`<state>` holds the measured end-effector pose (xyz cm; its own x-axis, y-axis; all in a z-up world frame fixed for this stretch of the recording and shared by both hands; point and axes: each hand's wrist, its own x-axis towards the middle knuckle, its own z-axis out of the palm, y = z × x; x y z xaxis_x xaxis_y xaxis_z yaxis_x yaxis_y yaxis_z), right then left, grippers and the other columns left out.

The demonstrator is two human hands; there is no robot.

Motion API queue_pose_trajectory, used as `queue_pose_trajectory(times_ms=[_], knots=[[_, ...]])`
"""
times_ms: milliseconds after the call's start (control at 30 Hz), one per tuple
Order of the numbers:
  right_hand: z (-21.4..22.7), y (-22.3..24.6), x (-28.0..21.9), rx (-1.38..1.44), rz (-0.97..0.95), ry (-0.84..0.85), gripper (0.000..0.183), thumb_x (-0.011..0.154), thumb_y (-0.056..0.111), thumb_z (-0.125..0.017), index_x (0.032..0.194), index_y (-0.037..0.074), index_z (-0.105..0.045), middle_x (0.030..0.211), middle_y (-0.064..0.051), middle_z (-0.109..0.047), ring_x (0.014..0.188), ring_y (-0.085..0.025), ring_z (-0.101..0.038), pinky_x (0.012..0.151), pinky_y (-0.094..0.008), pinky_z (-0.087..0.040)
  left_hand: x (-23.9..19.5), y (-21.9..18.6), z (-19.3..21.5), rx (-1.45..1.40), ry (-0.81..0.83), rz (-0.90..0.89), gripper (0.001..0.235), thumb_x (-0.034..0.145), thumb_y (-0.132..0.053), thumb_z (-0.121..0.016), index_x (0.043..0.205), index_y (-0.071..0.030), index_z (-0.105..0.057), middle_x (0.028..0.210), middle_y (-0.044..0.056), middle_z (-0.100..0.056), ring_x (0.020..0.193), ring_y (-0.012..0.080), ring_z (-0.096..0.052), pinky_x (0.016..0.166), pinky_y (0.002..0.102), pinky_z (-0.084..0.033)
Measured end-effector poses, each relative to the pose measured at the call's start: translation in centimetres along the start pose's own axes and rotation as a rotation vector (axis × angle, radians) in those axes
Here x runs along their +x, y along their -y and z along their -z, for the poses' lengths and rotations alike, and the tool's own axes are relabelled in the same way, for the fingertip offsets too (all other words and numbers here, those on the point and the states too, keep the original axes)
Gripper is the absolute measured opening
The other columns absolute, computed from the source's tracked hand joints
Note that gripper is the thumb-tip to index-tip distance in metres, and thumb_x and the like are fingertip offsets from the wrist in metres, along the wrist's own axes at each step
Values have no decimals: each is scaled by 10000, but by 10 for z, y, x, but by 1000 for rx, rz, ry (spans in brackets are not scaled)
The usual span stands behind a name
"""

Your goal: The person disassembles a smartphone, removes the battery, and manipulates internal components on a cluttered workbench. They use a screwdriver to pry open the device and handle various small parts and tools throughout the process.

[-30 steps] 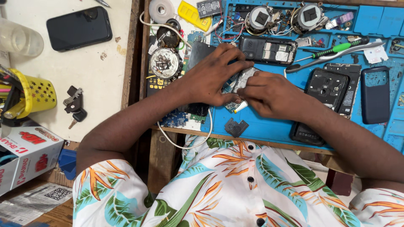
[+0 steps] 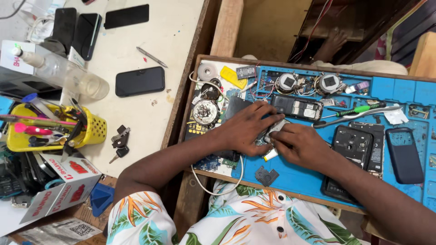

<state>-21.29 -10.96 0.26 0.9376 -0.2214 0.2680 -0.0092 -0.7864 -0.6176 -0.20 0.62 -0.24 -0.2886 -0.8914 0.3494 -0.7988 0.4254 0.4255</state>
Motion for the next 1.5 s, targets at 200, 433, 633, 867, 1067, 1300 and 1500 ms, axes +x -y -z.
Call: queue_pose_trajectory(times_ms=[200,433,633,867,1067,1300,1500], knots=[[4,0,0,46,-98,-46,170,841,145,-781,992,67,-772,726,-86,-675,567,-233,-670,508,-352,-520,4,1,0,-40,1,13,849,751,-512,-749,1418,-27,-546,1344,202,-518,1282,417,-489,1090,519,-444],[19,8,0,16,49,-200,156,834,95,-794,985,61,-776,817,-76,-718,660,-185,-702,578,-295,-550,11,0,16,15,-14,9,846,654,-561,-796,1294,-45,-596,1271,159,-572,1271,382,-513,1084,520,-411],[36,7,-3,-21,73,-402,116,879,59,-780,991,41,-757,875,-96,-734,677,-158,-707,591,-283,-540,13,5,29,-205,72,91,829,675,-478,-809,1378,-111,-565,1259,104,-631,1249,313,-549,1106,485,-396],[31,1,1,2,-39,-309,117,841,71,-799,956,51,-781,798,-91,-724,587,-152,-677,532,-279,-514,13,19,19,-589,-21,75,657,860,-187,-806,1466,-129,-557,1456,123,-604,1241,259,-662,946,361,-596],[26,-6,-4,20,-48,-278,102,878,101,-796,956,41,-770,805,-99,-723,636,-166,-680,569,-301,-516,10,21,5,-607,-17,230,636,891,-180,-804,1479,-138,-564,1326,104,-703,995,198,-770,865,316,-663],[31,-14,-5,150,-268,-222,170,1039,131,-659,1141,-5,-657,851,-109,-733,715,-155,-722,642,-303,-564,15,12,31,-500,139,286,952,708,-282,-935,1524,-152,-464,1339,127,-529,999,221,-636,881,355,-586],[87,0,-18,36,-326,-186,158,1120,148,-575,1166,-2,-588,956,-113,-732,832,-194,-737,721,-339,-570,17,4,27,-329,220,274,954,803,-444,-881,1570,-144,-399,1359,162,-456,1196,355,-569,977,443,-512]])
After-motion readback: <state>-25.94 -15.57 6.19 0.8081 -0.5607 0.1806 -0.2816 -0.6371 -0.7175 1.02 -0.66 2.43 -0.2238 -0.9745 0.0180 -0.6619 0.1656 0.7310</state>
